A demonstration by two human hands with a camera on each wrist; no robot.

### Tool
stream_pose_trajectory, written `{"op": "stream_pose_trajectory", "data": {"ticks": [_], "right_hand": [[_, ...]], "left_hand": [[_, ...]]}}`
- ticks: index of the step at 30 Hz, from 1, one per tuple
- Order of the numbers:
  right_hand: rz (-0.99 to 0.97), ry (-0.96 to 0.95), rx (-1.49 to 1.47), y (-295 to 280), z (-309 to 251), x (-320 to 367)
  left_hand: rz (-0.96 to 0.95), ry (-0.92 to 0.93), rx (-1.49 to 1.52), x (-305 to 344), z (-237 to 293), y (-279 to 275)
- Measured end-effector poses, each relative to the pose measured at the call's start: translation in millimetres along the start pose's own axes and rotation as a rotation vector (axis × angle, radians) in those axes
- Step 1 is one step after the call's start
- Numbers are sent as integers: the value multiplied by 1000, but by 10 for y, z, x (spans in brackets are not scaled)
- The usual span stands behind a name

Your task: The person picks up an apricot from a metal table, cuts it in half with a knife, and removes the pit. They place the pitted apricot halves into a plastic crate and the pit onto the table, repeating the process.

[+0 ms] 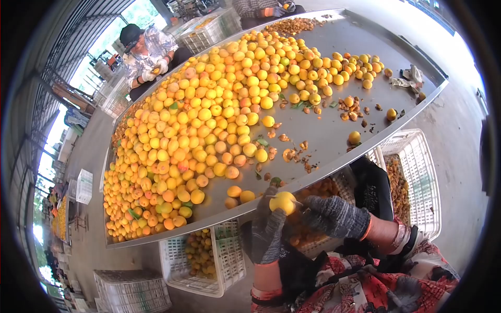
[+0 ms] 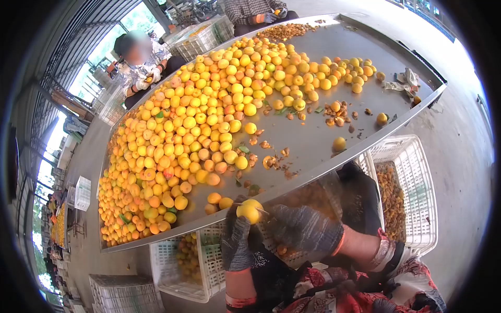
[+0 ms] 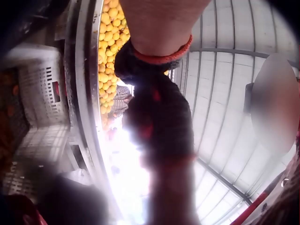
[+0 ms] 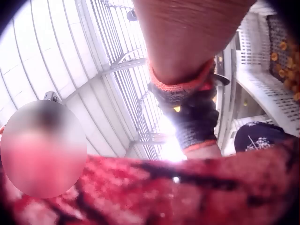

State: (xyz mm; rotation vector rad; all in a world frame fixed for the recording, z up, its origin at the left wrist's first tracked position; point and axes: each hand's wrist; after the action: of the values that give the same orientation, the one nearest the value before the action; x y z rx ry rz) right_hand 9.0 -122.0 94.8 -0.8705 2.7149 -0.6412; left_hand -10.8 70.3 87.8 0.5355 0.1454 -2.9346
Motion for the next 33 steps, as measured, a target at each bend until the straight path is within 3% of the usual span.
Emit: {"op": "stream_pose_trajectory", "data": {"ticks": [2, 4, 5, 7, 8, 10, 11, 13, 14, 16, 17, 19, 20, 22, 23, 25, 28, 32, 33], "right_hand": [[-36, -71, 50, -31, 43, -34], [76, -437, 701, -59, 39, -56], [78, -435, 701, -3, 12, -58], [316, -426, 660, 210, -93, -71], [319, -427, 665, 254, -149, -74], [156, 286, -54, 304, -248, -25], [155, 290, -56, 314, -188, -29], [365, -333, 409, 275, 1, -62], [367, -334, 410, 215, 29, -23], [10, 55, 156, 110, 33, 39], [8, 53, 153, 74, -11, -1], [79, -196, 249, 25, -122, -107], [82, -198, 249, 90, -93, -121], [250, -311, 424, 303, 6, -101], [248, -317, 429, 346, -13, -82], [219, 90, -29, 412, -75, -14], [110, 232, 101, 250, -250, -2], [-17, 303, 184, 149, -337, -66], [-28, 135, 78, 178, -162, -88]], "left_hand": [[-76, 55, -71, 20, 4, -47], [-49, -47, 9, 21, 77, -33], [-52, -47, 10, 25, 164, 41], [97, 6, -288, 8, 418, 307], [96, 11, -284, 19, 361, 379], [340, 24, 66, 63, 234, 472], [338, 20, 65, 87, 237, 432], [74, -105, -105, 44, 327, 272], [73, -102, -104, 36, 260, 176], [-126, -51, -189, 18, 129, 11], [-123, -52, -193, 48, 129, 11], [-40, -107, -201, 2, 332, 120], [-41, -105, -202, 1, 337, 195], [280, -50, -339, 25, 332, 343], [286, -46, -336, 22, 283, 347], [289, 21, -327, 70, 145, 322], [156, 79, -462, 93, 135, 236], [154, -104, -316, 80, 225, 233], [16, 169, -621, 137, 98, 175]]}}
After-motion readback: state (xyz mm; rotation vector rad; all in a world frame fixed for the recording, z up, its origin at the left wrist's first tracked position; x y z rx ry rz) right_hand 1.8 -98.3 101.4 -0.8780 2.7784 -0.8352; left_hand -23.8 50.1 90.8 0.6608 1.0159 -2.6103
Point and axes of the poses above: each hand's wrist, its own x-axis away from the middle knuckle, its own y-axis out of the palm, z = x × y, and after that the axes turned 14 degrees about y, right-handed
